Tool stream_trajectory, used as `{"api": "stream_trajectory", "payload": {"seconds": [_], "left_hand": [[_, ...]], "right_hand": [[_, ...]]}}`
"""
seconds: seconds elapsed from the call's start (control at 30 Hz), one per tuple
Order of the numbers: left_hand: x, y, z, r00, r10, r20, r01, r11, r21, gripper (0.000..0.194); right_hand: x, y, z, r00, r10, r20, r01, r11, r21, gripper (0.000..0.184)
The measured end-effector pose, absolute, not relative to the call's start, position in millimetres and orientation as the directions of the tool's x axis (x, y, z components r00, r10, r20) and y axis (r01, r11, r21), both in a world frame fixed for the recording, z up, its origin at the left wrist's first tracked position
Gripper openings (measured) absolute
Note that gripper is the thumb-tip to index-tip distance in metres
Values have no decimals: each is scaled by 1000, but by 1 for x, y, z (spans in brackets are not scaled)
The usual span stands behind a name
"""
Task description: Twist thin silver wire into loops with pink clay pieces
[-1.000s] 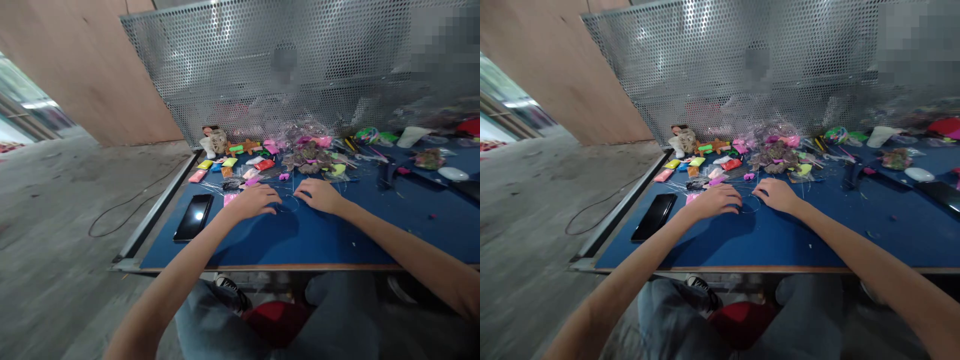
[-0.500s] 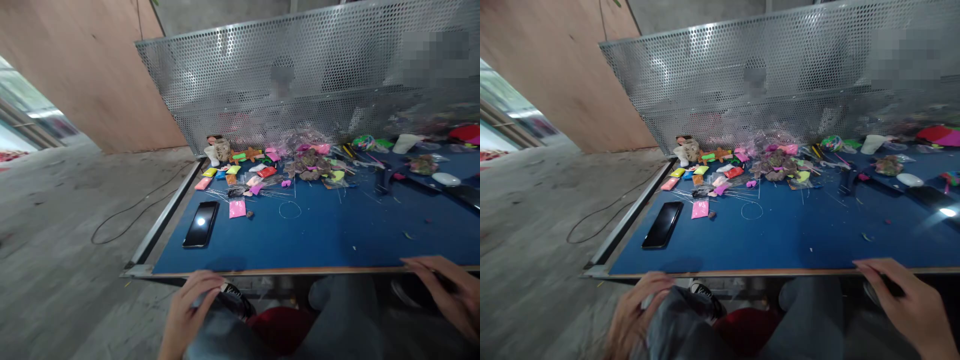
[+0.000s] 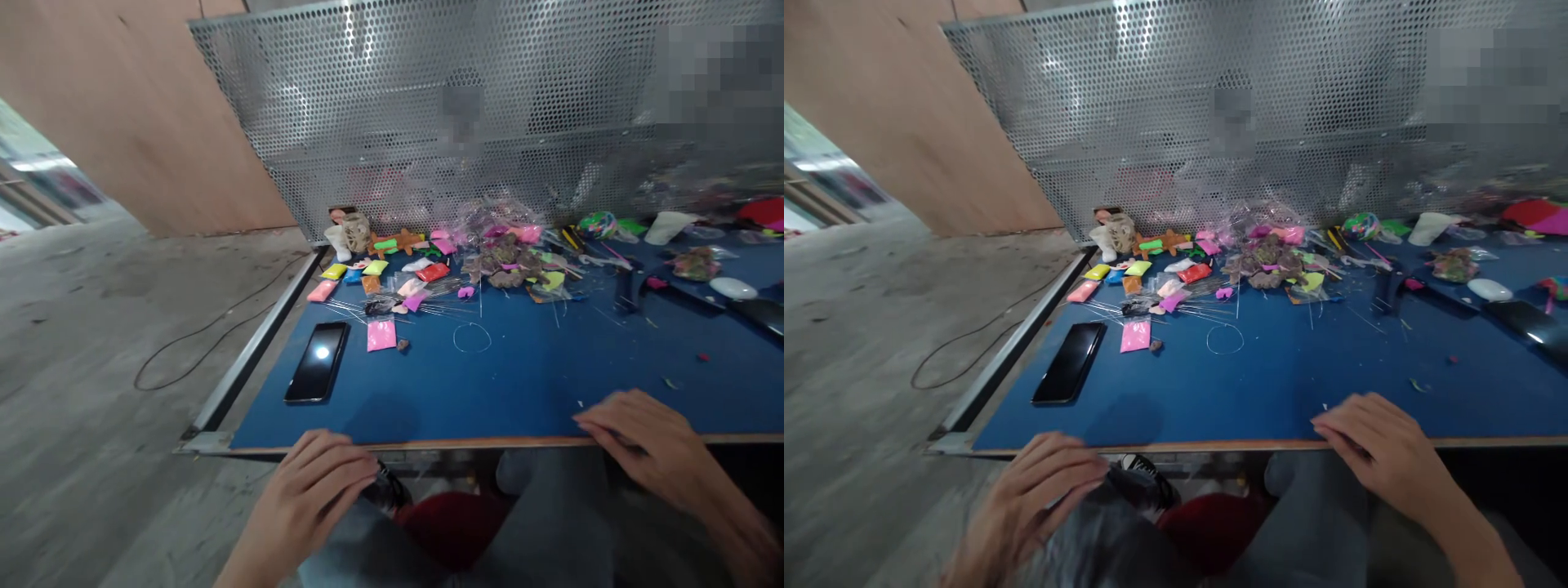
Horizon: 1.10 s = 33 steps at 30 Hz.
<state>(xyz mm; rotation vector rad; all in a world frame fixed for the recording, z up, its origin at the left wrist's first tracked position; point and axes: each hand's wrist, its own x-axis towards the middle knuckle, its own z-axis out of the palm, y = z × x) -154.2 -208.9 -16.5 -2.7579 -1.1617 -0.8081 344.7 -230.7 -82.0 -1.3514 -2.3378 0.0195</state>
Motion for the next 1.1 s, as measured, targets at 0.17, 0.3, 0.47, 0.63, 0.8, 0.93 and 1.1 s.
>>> {"api": "stream_trajectory", "payload": {"seconds": [0.17,0.3,0.47,0.63,0.8,0.93,1.1], "left_hand": [[-87,-148,43,771,498,396,447,-867,221,25],[-39,-62,60,789,487,374,453,-873,182,26],[-18,29,24,731,607,312,639,-769,-1,26],[-26,41,-12,718,631,294,667,-744,-33,24],[-24,38,-19,758,600,256,628,-777,-38,22],[-20,41,-21,770,597,226,620,-783,-46,22],[-20,40,-24,766,604,222,626,-778,-44,24]], "right_hand": [[288,-121,21,-586,757,289,695,653,-300,20],[266,-42,26,-574,751,328,677,660,-326,29],[258,10,-12,-546,791,276,737,610,-292,29],[259,6,-31,-570,793,215,713,607,-352,28],[252,8,-36,-524,842,126,765,531,-364,24],[249,9,-37,-528,846,77,762,511,-397,20],[252,7,-37,-508,860,47,811,496,-310,22]]}}
